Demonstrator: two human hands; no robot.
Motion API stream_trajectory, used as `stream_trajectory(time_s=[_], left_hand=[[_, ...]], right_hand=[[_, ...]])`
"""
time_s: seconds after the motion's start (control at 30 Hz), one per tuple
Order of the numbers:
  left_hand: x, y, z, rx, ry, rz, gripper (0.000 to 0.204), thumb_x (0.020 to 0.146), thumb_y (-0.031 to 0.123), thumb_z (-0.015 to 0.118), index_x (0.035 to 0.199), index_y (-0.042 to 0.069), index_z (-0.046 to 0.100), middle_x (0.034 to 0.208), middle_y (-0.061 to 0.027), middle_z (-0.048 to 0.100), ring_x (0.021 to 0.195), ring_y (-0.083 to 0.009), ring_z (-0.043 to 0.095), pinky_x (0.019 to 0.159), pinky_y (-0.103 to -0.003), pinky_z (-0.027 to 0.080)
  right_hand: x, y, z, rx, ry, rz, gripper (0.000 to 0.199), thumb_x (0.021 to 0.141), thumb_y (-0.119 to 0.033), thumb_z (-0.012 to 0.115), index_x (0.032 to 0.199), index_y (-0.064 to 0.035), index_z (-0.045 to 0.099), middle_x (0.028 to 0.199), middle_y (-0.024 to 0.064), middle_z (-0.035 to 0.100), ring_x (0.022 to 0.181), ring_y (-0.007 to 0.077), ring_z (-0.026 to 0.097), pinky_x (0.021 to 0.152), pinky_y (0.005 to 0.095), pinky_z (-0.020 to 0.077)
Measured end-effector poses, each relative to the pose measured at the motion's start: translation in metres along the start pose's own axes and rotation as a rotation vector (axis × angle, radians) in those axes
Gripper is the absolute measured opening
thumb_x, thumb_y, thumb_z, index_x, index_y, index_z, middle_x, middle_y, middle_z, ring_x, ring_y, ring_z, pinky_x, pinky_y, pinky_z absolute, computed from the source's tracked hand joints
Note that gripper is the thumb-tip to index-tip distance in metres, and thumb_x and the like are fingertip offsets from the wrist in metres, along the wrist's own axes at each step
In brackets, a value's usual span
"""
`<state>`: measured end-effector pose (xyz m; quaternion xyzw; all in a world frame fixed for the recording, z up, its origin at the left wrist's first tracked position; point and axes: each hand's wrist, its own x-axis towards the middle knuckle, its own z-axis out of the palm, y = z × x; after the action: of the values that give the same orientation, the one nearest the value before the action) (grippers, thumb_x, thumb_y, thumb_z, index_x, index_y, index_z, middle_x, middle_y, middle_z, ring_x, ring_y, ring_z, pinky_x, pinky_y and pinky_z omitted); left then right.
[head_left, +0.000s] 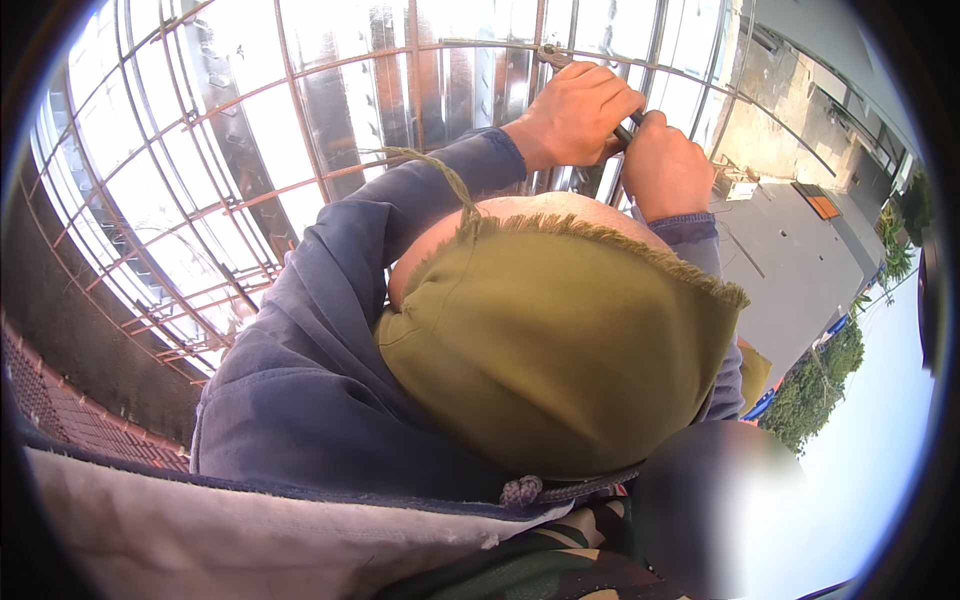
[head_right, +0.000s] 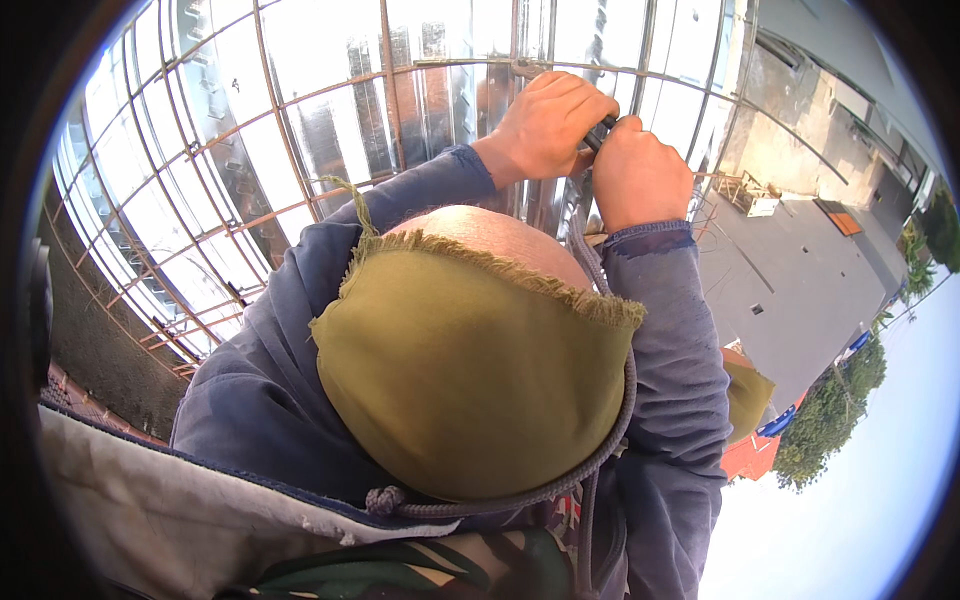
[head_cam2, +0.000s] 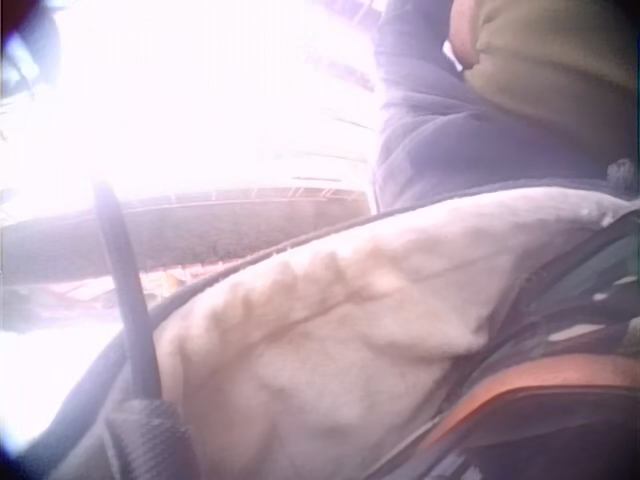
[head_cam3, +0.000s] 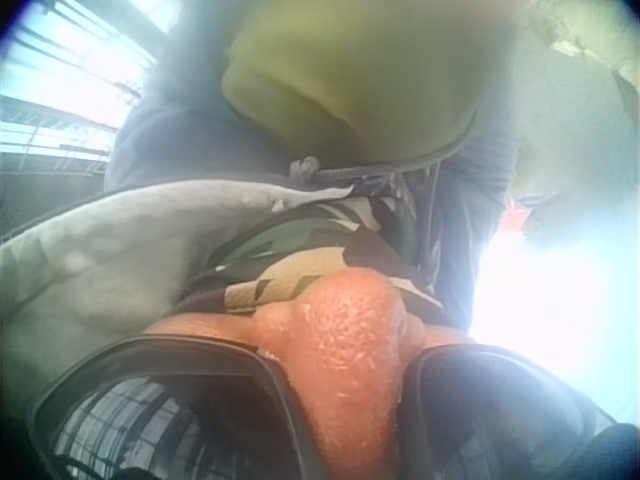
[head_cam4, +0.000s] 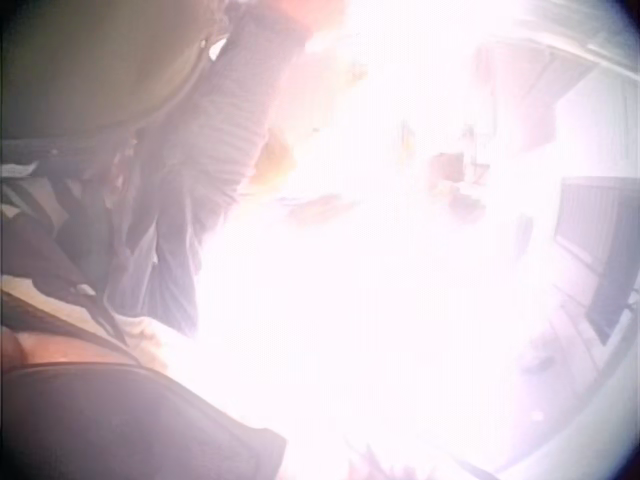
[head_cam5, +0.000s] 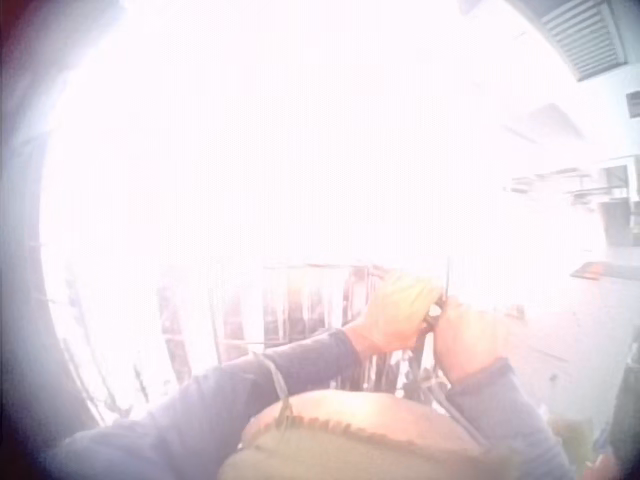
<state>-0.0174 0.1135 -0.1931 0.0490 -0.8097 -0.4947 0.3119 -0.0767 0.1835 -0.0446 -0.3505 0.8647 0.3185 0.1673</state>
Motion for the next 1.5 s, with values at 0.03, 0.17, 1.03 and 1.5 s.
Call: stream_trajectory(time_s=[0.03,0.17,1.03,1.5], left_hand=[[-0.005,-0.006,0.003,0.010,0.023,0.028,0.022,0.079,0.016,0.077,0.100,0.014,0.069,0.095,-0.0008,0.070,0.094,-0.0232,0.067,0.087,-0.038,0.052],[-0.002,-0.012,0.017,0.164,-0.044,0.065,0.010,0.079,0.018,0.073,0.089,0.021,0.073,0.080,0.0043,0.069,0.083,-0.0186,0.068,0.080,-0.036,0.051],[0.041,0.044,-0.018,-1.175,-0.452,-0.946,0.039,0.114,0.032,0.055,0.142,0.004,0.053,0.130,-0.0122,0.067,0.096,-0.0215,0.077,0.089,-0.034,0.063],[0.102,0.059,-0.106,-0.929,-0.623,-0.913,0.048,0.115,0.029,0.049,0.149,-0.005,0.051,0.134,-0.0232,0.069,0.116,-0.0307,0.074,0.104,-0.041,0.060]], right_hand=[[0.001,-0.003,-0.001,0.030,-0.022,0.017,0.015,0.096,-0.014,0.062,0.095,-0.0011,0.070,0.085,0.0194,0.078,0.076,0.0362,0.079,0.069,0.0474,0.0638],[-0.001,-0.004,-0.004,0.148,-0.156,0.085,0.018,0.096,-0.012,0.060,0.099,-0.0010,0.073,0.094,0.0220,0.078,0.092,0.0409,0.078,0.082,0.0498,0.0624],[-0.051,0.136,0.074,1.780,-0.671,0.023,0.041,0.103,-0.018,0.050,0.142,-0.0054,0.057,0.082,0.0073,0.065,0.080,0.0150,0.066,0.073,0.0324,0.0531],[0.024,0.102,0.113,2.243,-0.972,-0.657,0.049,0.082,-0.007,0.084,0.121,-0.0008,0.054,0.067,0.0090,0.064,0.051,0.0175,0.067,0.047,0.0307,0.0559]])
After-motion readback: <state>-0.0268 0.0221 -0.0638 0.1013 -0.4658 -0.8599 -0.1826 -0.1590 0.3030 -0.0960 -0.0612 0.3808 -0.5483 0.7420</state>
